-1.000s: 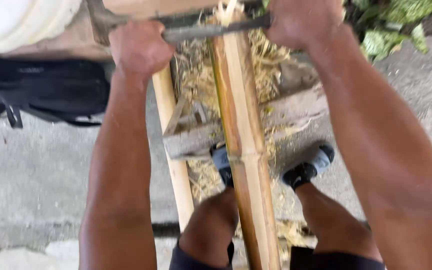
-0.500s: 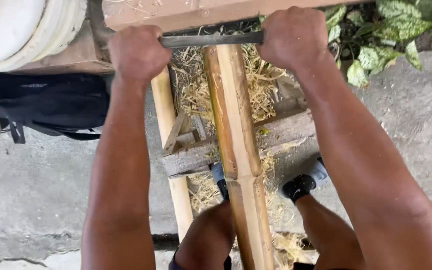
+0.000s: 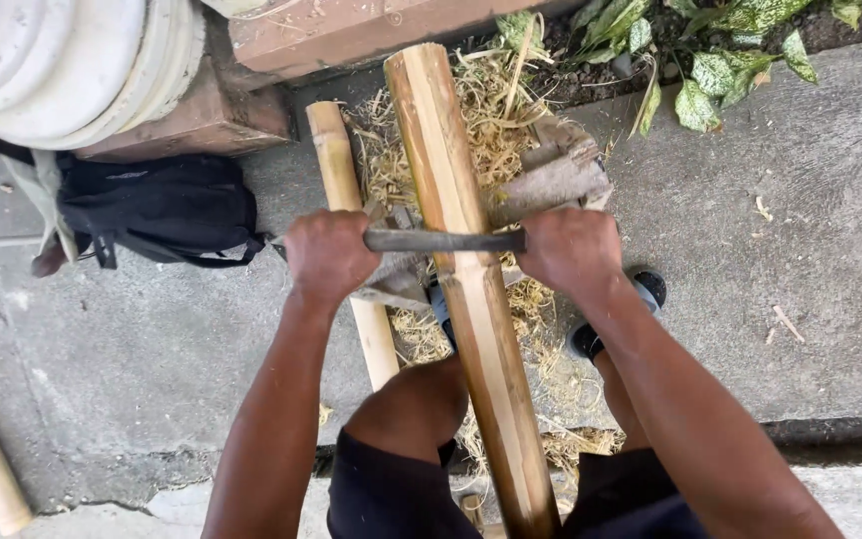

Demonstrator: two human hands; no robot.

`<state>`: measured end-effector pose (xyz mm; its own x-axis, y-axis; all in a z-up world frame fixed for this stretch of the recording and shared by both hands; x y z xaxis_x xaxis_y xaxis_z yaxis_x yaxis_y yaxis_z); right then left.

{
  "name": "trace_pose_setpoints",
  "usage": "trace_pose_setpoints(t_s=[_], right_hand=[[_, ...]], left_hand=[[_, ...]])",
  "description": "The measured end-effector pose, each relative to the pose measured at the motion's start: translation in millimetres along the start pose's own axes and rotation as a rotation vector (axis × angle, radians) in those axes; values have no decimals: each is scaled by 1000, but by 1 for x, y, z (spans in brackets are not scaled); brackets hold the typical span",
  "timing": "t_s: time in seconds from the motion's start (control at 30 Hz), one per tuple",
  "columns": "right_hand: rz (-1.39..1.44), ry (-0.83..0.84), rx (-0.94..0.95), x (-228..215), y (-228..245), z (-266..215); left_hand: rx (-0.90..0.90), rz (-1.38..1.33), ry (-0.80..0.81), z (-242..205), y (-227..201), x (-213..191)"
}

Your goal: Shaving the outer surface of a bamboo pole using a metal scraper tool.

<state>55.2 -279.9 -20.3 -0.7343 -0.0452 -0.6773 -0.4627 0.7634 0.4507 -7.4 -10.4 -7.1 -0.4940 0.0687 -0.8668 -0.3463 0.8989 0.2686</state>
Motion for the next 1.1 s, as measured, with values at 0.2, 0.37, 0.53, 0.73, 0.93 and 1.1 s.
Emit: trace_pose_setpoints(t_s=[0.2,0.37,0.53,0.73,0.93,1.1], right_hand=[[70,-93,29,43,-3,-21],[59,-185,21,52,-6,-8],[68,18,95,9,-20,31],[22,-66,65,-38,-35,97],[-156,-175,-7,-61,-55,159],[-297,-467,-58,-96,-56,167]], left_hand=[[131,23,-49,-13,-8,-9],[104,117,70,-3,-4,-13],[90,178,24,53,-13,-39],[11,156,58,115,-7,-63],[144,136,-316,182,12,-57],[16,25,-241,184,2,-74]])
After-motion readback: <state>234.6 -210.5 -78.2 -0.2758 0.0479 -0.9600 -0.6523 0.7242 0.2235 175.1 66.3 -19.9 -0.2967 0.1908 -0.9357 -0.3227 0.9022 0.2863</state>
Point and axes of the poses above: each hand's wrist, its own z-axis towards the middle knuckle, its own x-axis out of the palm, y = z × x, the point moved 4 cm from there along z, towards the middle knuckle, and after that the axes turned 14 degrees about -x, right-handed, at the moved point
